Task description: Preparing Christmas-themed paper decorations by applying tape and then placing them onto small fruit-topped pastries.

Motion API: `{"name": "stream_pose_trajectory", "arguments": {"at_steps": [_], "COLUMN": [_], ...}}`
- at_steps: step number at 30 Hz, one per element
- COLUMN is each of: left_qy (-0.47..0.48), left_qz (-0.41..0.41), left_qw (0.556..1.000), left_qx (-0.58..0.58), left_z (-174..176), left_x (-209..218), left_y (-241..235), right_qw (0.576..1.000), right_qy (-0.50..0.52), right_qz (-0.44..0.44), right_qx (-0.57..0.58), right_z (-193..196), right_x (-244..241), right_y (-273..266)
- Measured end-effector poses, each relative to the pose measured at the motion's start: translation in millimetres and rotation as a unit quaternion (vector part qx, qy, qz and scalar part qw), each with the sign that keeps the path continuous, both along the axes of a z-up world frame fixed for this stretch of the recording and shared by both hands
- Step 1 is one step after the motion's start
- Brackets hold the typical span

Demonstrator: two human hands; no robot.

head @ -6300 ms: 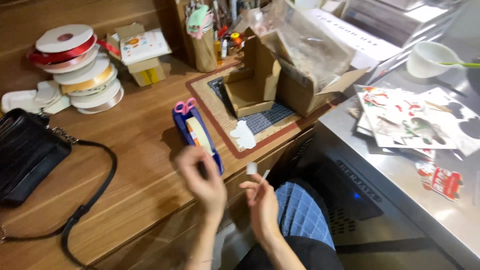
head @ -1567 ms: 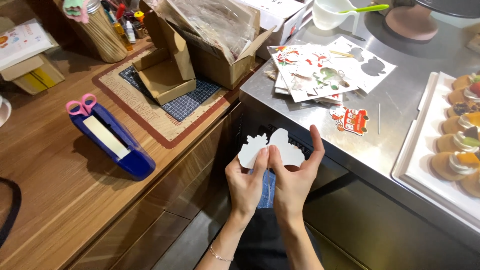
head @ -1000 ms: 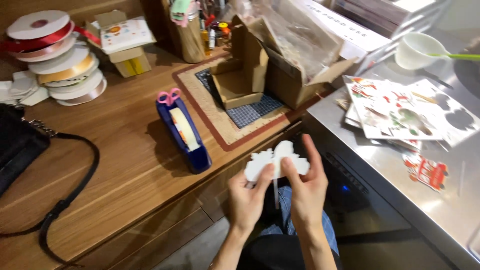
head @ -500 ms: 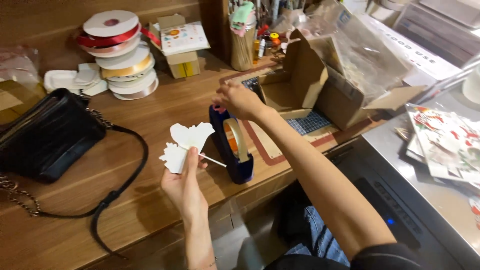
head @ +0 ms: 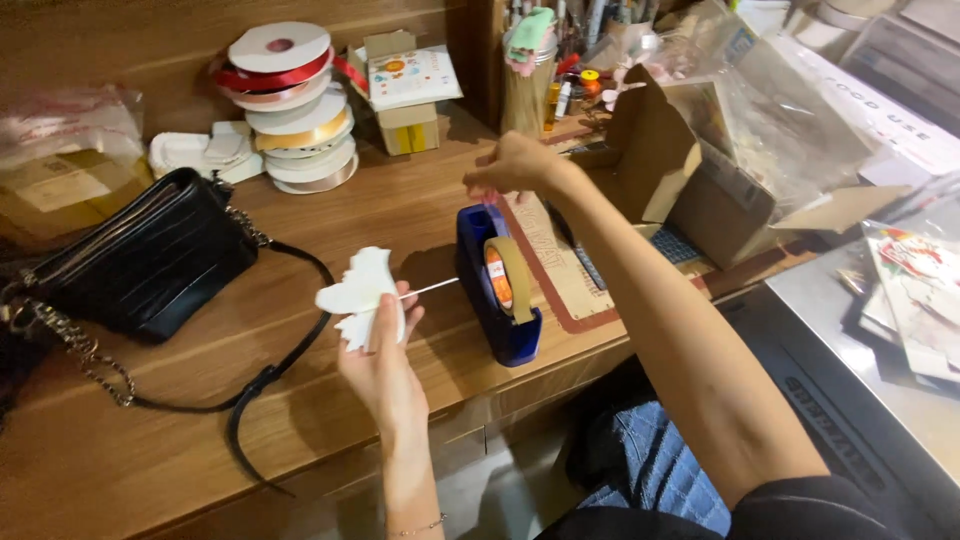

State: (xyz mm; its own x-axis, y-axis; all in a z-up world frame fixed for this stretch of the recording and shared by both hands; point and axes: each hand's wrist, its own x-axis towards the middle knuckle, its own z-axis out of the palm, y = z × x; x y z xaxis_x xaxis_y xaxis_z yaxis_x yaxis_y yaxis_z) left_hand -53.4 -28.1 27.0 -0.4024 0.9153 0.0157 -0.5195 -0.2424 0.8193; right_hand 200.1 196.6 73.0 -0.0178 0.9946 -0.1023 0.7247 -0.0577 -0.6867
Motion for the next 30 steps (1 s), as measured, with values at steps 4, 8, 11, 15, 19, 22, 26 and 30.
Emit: {"name": "stream_pose_trajectory", "arguments": {"at_steps": [4, 8, 11, 15, 19, 22, 26, 30], "left_qy": [-0.030, 0.007, 0.004, -0.082, -0.079, -0.107, -0.049, 0.012], "left_qz": [-0.002, -0.070, -0.163, -0.312, -0.309, -0.268, -0.248, -0.251], "left_qw": [0.999, 0.994, 0.982, 0.946, 0.947, 0.956, 0.966, 0.967], "left_qx": [0.024, 0.080, 0.094, 0.006, -0.033, -0.052, -0.047, -0.044], "left_z": [-10.1, -12.8, -16.7, -32.2, -91.3, -143.1, -147.0, -130.6], "left_x": [8.0, 81.7, 160.5, 243.8, 275.1, 277.2, 255.8, 228.2], "left_y": [-2.7, -22.9, -41.4, -38.4, 12.7, 75.1, 116.6, 116.3], "right_qw": [0.965, 0.825, 0.792, 0.816, 0.835, 0.863, 0.881, 0.856], "right_qy": [0.224, 0.459, 0.504, 0.491, 0.493, 0.476, 0.442, 0.467], "right_qz": [-0.115, -0.105, -0.204, -0.274, -0.235, -0.168, -0.161, -0.205], "right_qx": [0.079, 0.313, 0.279, 0.135, 0.073, -0.028, -0.047, -0.086], "right_z": [23.1, -76.8, -131.2, -154.6, -173.6, -157.5, -169.7, -136.1], "right_x": [29.5, 58.9, 59.9, 59.5, 76.3, 67.2, 66.2, 43.7], "right_y": [-131.5, -257.4, -339.5, -394.6, -377.4, -347.4, -281.5, -245.5]}}
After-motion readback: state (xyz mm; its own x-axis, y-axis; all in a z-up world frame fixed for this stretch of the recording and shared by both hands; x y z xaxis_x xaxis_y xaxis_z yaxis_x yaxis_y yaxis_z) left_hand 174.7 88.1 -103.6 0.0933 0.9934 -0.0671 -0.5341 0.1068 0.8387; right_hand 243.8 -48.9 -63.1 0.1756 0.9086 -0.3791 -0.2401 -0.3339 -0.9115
